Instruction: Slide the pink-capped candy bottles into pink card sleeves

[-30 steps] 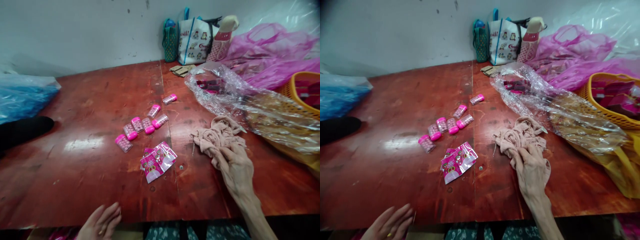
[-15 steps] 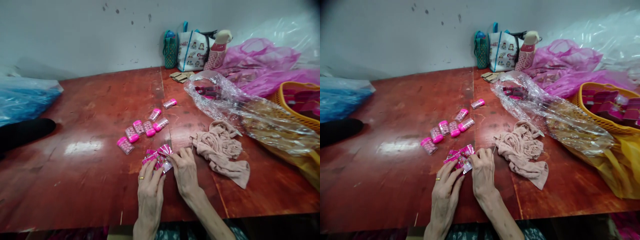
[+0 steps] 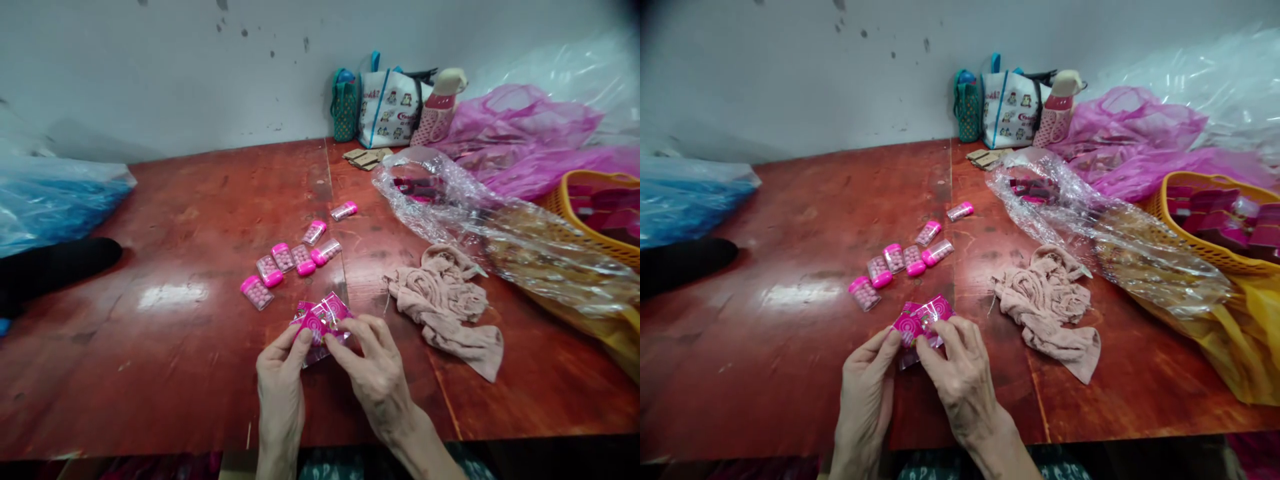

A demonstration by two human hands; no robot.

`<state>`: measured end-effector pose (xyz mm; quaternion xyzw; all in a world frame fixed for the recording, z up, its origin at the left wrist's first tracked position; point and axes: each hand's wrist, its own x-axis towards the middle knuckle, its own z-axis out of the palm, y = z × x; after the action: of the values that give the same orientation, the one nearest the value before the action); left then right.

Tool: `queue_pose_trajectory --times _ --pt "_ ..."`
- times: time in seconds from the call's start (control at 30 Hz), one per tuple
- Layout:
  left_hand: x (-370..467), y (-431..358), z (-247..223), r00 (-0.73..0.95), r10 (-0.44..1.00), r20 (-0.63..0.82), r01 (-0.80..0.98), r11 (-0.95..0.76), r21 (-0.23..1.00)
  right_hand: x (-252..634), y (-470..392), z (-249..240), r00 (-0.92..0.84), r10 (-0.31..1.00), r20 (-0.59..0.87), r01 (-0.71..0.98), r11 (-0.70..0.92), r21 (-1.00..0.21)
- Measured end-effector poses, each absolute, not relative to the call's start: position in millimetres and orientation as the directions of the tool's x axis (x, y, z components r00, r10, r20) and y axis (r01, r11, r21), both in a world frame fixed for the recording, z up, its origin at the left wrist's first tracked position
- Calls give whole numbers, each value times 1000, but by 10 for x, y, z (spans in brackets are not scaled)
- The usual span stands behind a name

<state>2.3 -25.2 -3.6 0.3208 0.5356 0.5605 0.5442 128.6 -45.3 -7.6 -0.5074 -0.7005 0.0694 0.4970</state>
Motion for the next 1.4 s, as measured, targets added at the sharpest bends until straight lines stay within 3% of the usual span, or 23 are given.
queue_pose_trajectory --times 0.07,0.13,0.2,0.3,0.37,0.47,0.53,0.63,0.8,0.9,1.03,1.13,1.23,1.4 --pt "58 -220 33 -201 915 -350 -427 240 872 1270 -459 -55 100 865 492 481 391 -785" --pt "73 -220 58 -207 897 -391 -482 254 838 1250 -447 -43 168 957 236 206 200 -958" --pt "71 -246 34 -224 895 -386 -478 244 844 1222 -433 -40 124 992 -14 -57 -7 -998" --pt "64 -296 -45 -226 926 -303 -395 197 897 1170 -435 -54 82 984 -159 -203 -140 -969" --pt "77 -319 -79 -216 943 -255 -352 168 921 1139 -453 -73 166 977 -135 -165 -107 -980" --pt "125 -323 -81 -232 942 -242 -352 151 924 1104 -488 -103 289 957 32 32 23 -999" --pt "162 -313 -73 -235 940 -248 -365 152 919 1087 -505 -115 295 943 153 175 104 -979" --pt "211 -301 -84 -220 944 -246 -380 149 913 1069 -514 -111 271 944 189 281 110 -953" --pt "230 -320 -143 -253 951 -179 -322 92 942 1108 -500 -58 220 974 59 236 6 -972" --pt "189 -326 -157 -216 966 -140 -236 88 968 1169 -466 -22 197 975 -106 37 -115 -993" --pt "153 -309 -139 -206 953 -224 -295 158 942 1195 -425 -16 270 938 -216 -174 -173 -969" --pt "162 -290 -107 -233 930 -284 -382 181 906 1165 -435 -39 311 936 -165 -110 -137 -985" --pt "170 -285 -83 -221 920 -324 -417 212 884 1135 -466 -68 280 959 -45 76 -68 -995" --pt "165 -318 -79 -370 909 -192 -263 95 960 1127 -471 -98 249 966 72 236 11 -972"
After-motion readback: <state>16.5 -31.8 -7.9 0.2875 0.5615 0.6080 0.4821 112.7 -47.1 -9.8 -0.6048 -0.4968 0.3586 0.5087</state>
